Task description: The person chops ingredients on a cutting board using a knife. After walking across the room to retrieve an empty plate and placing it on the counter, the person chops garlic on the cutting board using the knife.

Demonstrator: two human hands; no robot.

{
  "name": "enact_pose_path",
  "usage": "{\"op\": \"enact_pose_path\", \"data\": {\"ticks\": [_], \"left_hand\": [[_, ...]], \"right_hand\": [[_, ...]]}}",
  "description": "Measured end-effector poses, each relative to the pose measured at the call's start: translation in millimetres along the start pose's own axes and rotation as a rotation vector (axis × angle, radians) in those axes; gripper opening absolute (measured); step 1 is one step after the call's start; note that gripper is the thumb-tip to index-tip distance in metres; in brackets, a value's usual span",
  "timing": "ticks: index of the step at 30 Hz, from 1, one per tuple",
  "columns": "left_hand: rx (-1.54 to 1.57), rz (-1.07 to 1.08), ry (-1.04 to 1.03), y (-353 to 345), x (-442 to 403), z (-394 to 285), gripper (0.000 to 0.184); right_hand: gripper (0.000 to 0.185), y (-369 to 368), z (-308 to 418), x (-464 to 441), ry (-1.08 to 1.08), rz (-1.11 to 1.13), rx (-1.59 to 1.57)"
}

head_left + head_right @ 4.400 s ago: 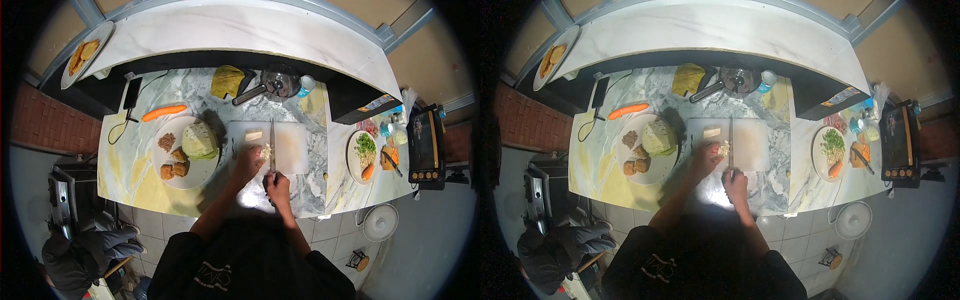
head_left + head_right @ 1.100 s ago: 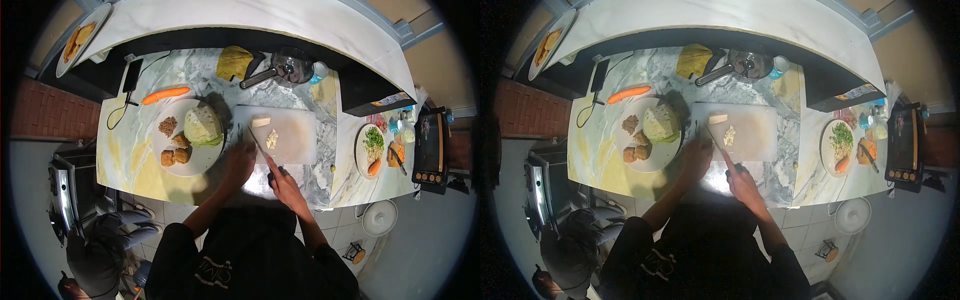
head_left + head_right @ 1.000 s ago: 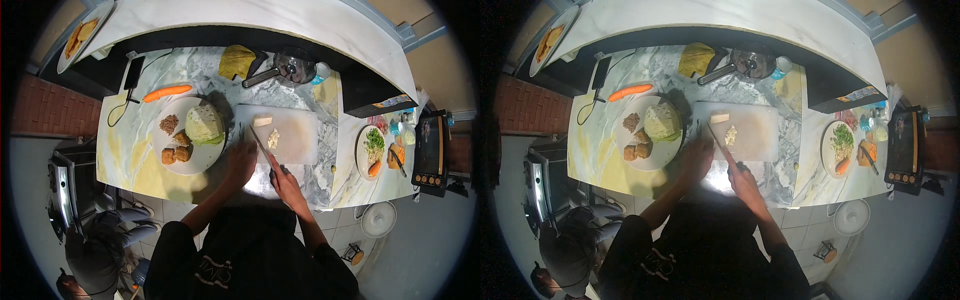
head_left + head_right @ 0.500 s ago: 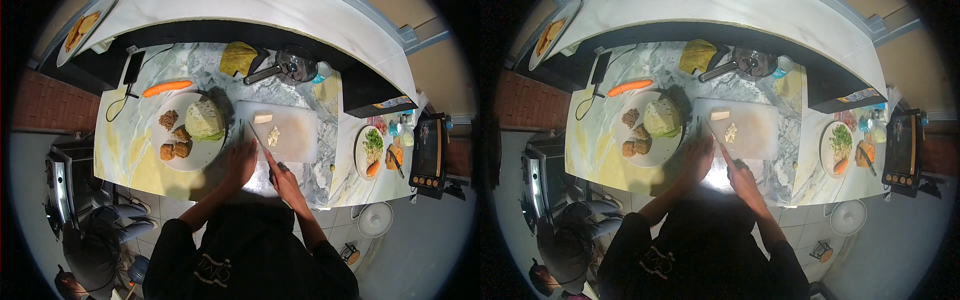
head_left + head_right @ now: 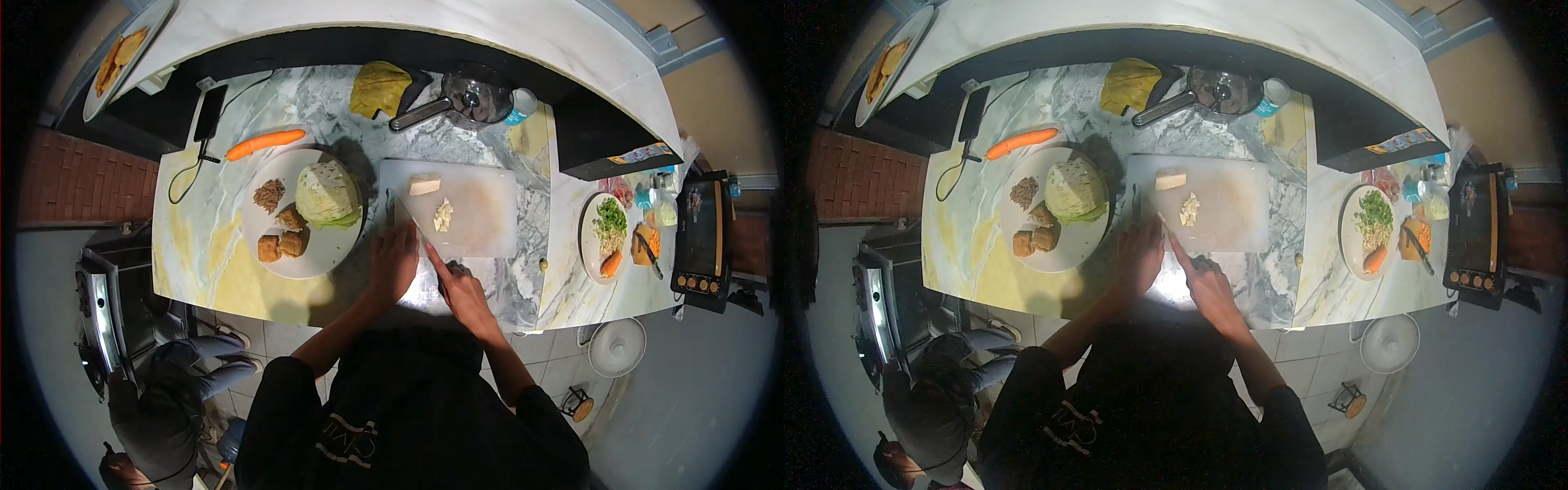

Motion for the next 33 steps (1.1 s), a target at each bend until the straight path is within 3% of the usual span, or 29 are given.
{"op": "enact_pose_path", "data": {"ticks": [4, 7, 14, 33], "left_hand": [[0.002, -0.027, -0.004, 6, -1, -2, 0.045], [-0.056, 0.073, 0.007, 1, -2, -4, 0.044], [-0.032, -0.018, -0.011, 3, -1, -3, 0.043], [0.003, -0.024, -0.046, 6, -1, -5, 0.046]], "right_hand": [[0.088, 1, 1, 0, -0.008, 0.009, 0.033], [0.088, 0, -1, 1, 0.025, -0.010, 0.010], [0.090, 1, 0, 0, -0.029, 0.039, -0.123], [0.089, -6, 3, -4, 0.039, 0.029, 0.017]]}}
Point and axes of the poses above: each hand's wrist, its own x-axis away from the middle knuckle, its own y-axis out of the back of the hand, z = x × y, the point moved 9 cm from there along -x, towards the middle knuckle, and after that the axes turned 11 degrees about z, right-handed, at the moved point
